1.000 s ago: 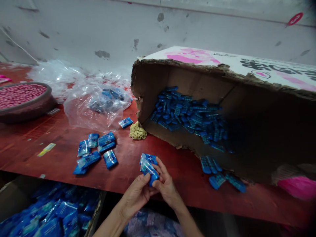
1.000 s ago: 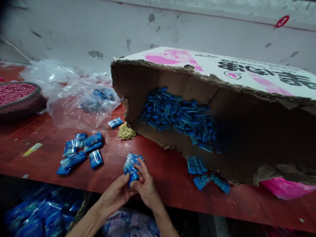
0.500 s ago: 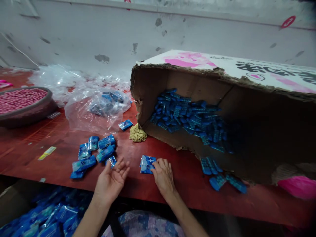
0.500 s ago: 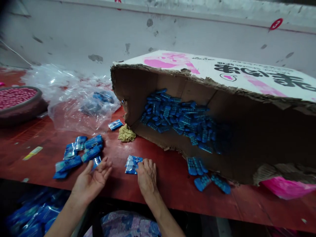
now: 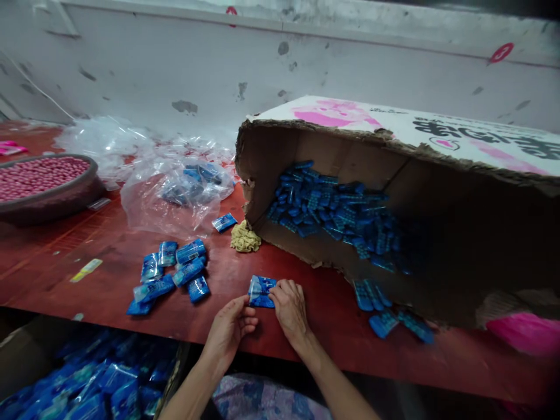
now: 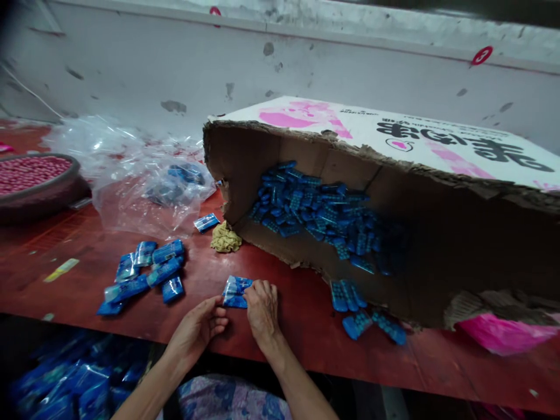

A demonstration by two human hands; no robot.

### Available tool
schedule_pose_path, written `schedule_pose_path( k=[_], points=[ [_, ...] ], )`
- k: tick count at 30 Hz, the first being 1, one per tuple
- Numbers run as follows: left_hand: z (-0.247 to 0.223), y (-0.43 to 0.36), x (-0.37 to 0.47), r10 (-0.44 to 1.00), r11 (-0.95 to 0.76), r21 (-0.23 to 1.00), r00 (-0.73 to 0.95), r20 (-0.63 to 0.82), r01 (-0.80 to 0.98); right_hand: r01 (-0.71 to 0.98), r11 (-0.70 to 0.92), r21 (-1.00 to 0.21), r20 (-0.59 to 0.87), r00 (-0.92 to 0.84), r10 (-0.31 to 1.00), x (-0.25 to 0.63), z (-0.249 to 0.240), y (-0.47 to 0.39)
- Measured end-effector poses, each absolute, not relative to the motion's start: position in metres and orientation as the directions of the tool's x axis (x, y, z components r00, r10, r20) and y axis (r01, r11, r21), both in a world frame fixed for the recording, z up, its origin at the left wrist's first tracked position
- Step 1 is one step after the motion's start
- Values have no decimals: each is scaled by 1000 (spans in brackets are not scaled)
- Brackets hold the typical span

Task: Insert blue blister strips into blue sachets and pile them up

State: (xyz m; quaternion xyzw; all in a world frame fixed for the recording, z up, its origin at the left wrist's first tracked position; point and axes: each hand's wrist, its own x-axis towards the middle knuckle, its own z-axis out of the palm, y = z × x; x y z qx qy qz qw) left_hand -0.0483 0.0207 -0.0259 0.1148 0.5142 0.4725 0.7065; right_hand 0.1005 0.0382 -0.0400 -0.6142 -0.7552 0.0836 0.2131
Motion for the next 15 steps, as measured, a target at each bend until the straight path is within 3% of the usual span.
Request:
schedule_pose_path(
  k=[4,9,15],
  points=[
    [-29,29,-47,820,488,708,-9,-572,-510,886,260,-383,248,-172,953,99,-44,46],
    [-32,30,-45,901,346,892,-160,-402,-291,880,277,-386,276,-176,945,101,-43,49],
    [-24,21,-38,887,359,900,-210,-412,-247,807,293,-513,384,-90,919,99,-22,30]
  ],
)
